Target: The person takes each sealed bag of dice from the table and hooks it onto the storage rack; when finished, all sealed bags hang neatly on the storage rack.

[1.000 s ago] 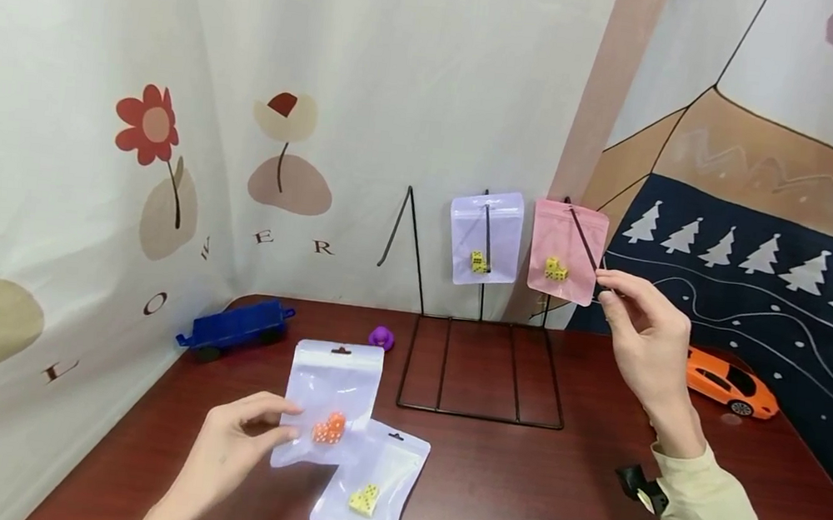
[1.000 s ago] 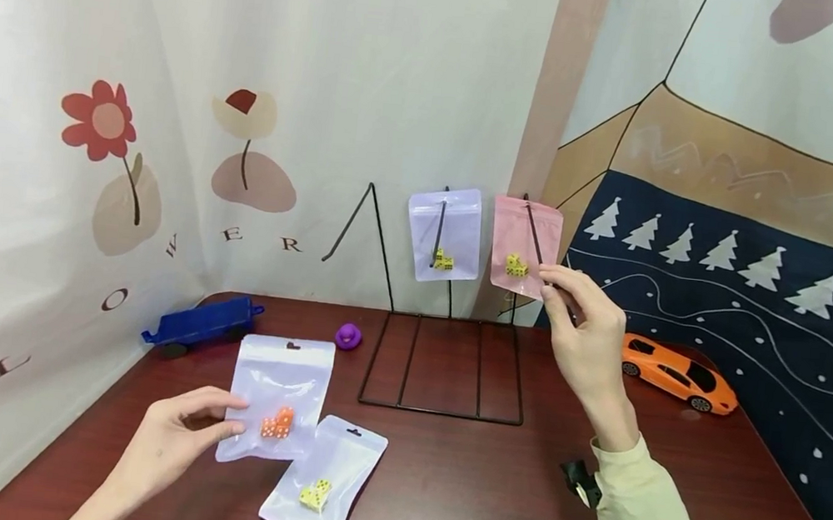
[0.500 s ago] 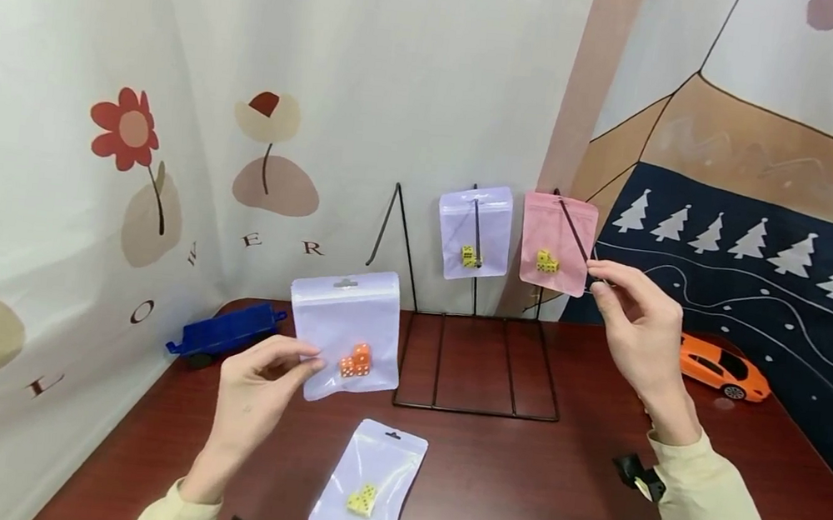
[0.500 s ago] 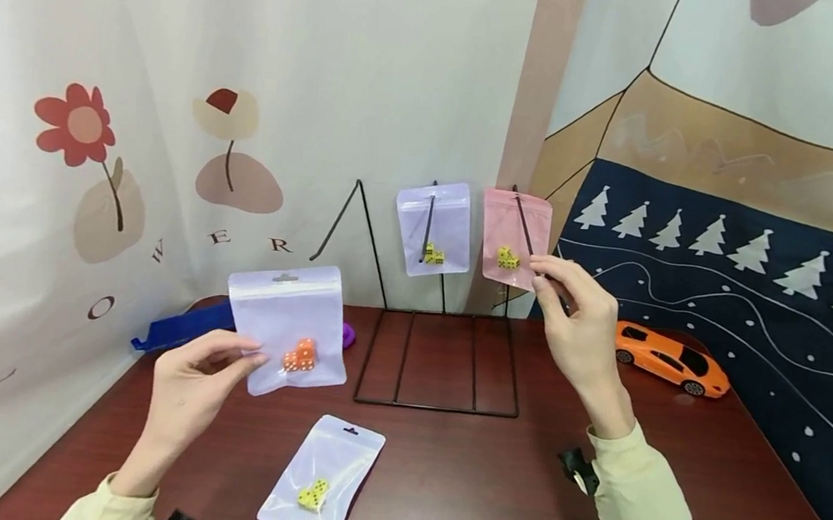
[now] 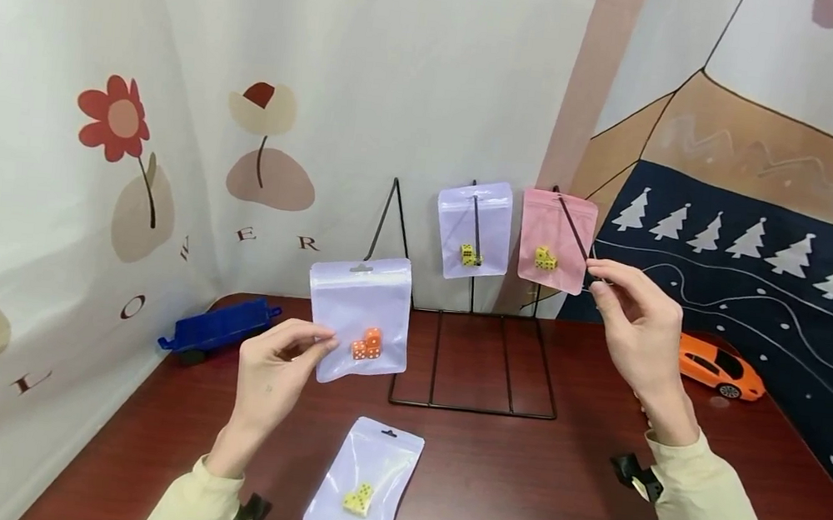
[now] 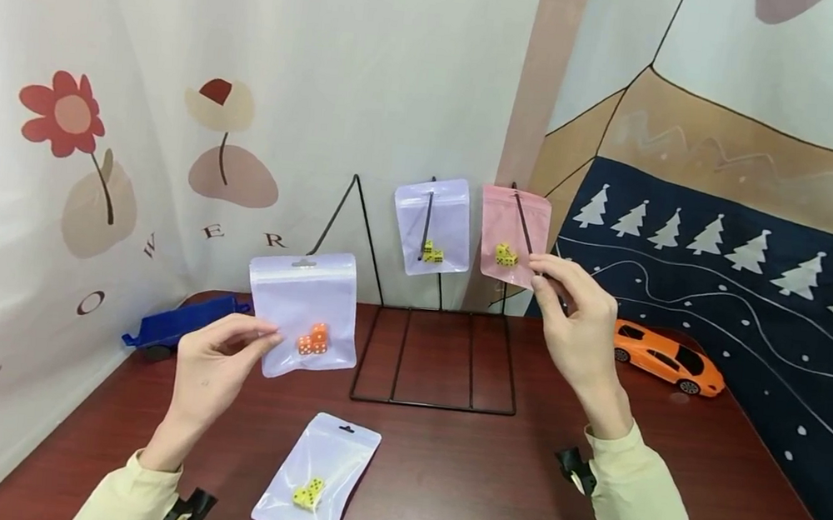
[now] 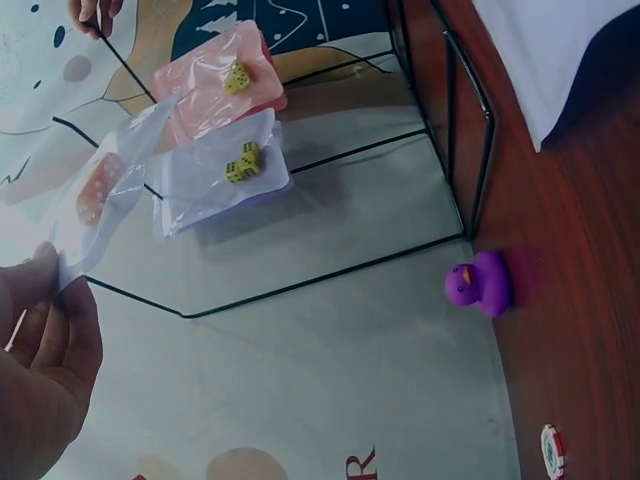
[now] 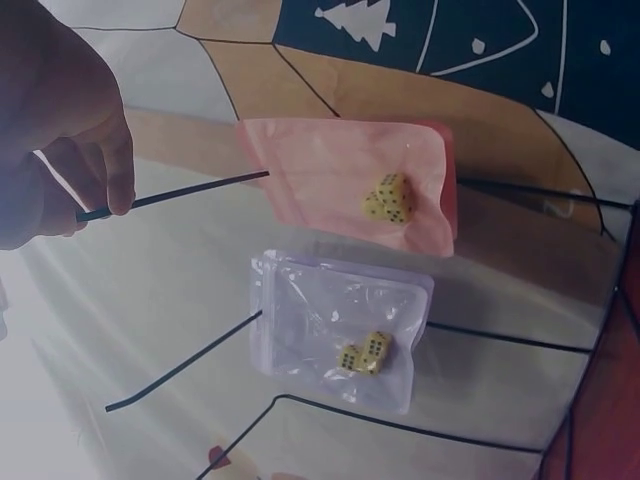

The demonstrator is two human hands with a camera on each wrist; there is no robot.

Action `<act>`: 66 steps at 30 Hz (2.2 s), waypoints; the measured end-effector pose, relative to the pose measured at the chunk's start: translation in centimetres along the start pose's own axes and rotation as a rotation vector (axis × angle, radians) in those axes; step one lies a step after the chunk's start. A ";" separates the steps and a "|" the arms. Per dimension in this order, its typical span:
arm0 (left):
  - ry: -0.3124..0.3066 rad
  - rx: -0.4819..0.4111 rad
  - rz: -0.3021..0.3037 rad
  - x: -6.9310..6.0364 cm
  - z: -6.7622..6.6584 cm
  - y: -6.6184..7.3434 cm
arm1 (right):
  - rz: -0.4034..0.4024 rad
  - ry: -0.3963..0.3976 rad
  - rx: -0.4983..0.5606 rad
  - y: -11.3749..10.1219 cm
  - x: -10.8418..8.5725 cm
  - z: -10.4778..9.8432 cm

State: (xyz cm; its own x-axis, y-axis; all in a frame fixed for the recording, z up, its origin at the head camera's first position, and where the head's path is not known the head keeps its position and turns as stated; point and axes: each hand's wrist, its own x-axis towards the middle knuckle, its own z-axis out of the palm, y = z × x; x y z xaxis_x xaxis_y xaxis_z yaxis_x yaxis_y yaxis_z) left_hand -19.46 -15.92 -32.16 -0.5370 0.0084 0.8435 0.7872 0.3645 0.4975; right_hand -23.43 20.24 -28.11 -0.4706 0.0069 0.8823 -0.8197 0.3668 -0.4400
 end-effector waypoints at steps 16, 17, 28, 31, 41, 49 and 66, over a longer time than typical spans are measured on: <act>0.014 -0.028 -0.046 1.7 1.3 -1.8 | -0.011 -0.009 -0.006 0.1 -0.1 0.2; 0.014 -0.029 -0.046 1.7 1.4 -1.9 | -0.013 -0.008 -0.006 0.1 -0.1 0.2; 0.029 0.007 -0.113 2.6 2.1 -3.1 | -0.008 -0.010 -0.018 0.1 -0.3 0.2; 0.028 0.017 -0.137 2.8 2.3 -3.5 | -0.014 -0.016 -0.016 0.1 -0.3 0.3; 0.042 -0.025 -0.293 4.5 3.1 -4.7 | -0.035 -0.020 -0.018 0.1 -0.1 0.4; 0.065 -0.034 -0.312 5.6 3.4 -5.8 | -0.057 -0.036 -0.029 0.1 0.0 0.7; 0.012 -0.047 -0.326 8.3 5.1 -8.3 | -0.058 -0.023 -0.071 0.1 0.1 0.6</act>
State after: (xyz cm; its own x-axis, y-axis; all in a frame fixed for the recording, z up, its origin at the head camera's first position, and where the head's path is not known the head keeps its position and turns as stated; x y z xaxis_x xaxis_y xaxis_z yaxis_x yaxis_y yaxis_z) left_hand -32.05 -14.12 -30.30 -0.7593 -0.1129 0.6408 0.5879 0.3029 0.7501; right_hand -23.72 19.71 -28.20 -0.4305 -0.0371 0.9018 -0.8209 0.4314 -0.3742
